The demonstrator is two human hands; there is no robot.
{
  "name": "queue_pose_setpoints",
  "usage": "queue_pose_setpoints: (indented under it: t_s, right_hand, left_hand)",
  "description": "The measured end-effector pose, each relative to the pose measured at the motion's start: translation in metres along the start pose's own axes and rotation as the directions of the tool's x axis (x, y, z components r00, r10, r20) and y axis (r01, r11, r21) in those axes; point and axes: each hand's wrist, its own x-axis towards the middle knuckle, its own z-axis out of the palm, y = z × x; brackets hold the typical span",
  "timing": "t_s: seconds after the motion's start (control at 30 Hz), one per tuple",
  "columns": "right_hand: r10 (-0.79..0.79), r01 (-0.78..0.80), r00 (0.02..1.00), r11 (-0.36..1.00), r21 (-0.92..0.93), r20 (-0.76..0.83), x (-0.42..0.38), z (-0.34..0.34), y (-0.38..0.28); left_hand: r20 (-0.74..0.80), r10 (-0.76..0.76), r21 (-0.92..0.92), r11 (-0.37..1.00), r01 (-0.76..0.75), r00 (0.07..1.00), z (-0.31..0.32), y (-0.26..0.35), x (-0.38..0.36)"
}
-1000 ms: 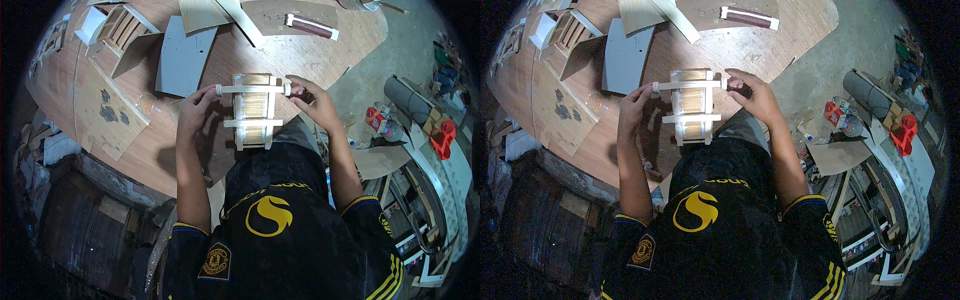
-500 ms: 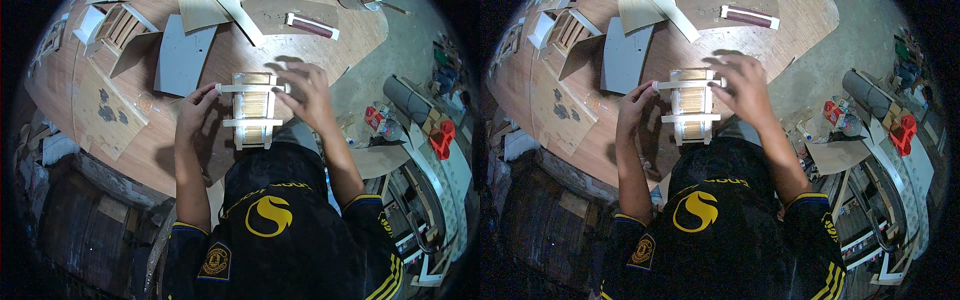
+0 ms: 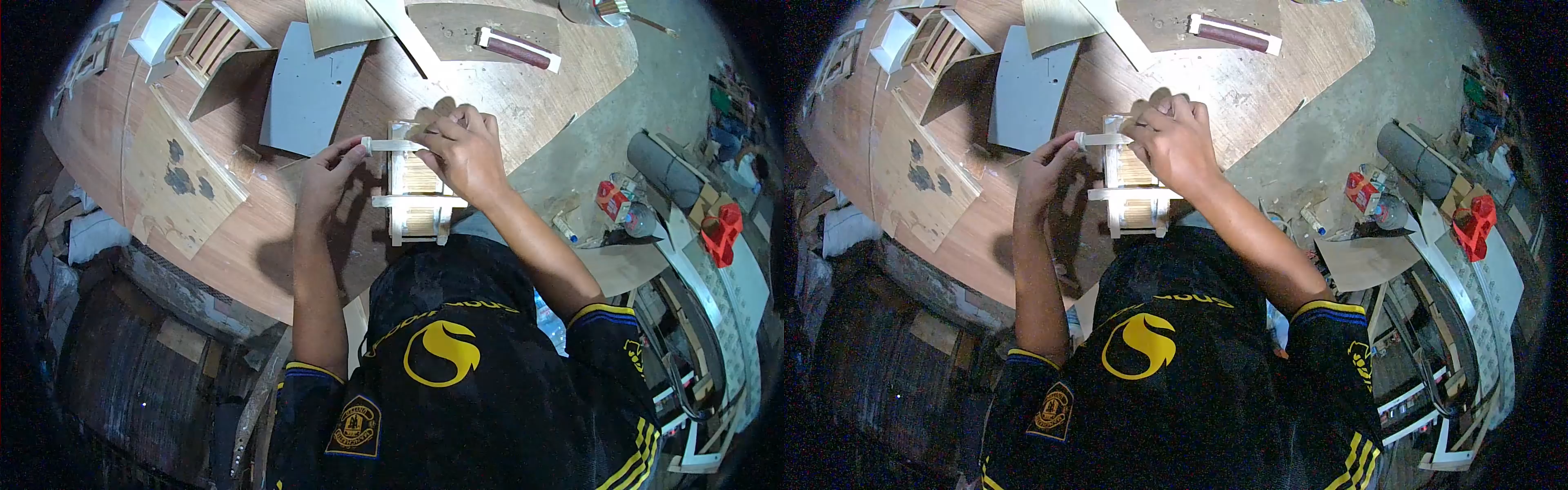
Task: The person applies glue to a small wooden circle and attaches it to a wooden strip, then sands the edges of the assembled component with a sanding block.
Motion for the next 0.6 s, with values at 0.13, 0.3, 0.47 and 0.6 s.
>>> queue_pose_setpoints:
  t_s: [0.13,0.3,0.47,0.6]
  right_hand:
    - [-0.018,0.018,0.999,1.0,0.002,-0.036,-0.001,0.001,0.001]
    - [-0.016,0.017,0.998,1.0,0.002,-0.053,-0.001,0.001,0.001]
    - [-0.024,0.025,0.997,1.0,0.007,-0.079,-0.001,0.002,0.0]
    - [-0.025,0.026,0.997,1.0,0.012,-0.074,-0.001,0.001,0.0]
  left_hand:
    - [0.0,0.008,0.011,1.0,-0.008,1.0,0.0,0.003,0.0]
    - [-0.011,-0.049,0.068,0.996,0.05,0.999,0.0,0.003,0.003]
    - [0.0,-0.021,0.045,0.999,0.021,1.0,-0.001,-0.002,0.005]
    - [-0.022,-0.009,0.041,0.999,0.009,1.0,0.001,0.004,0.002]
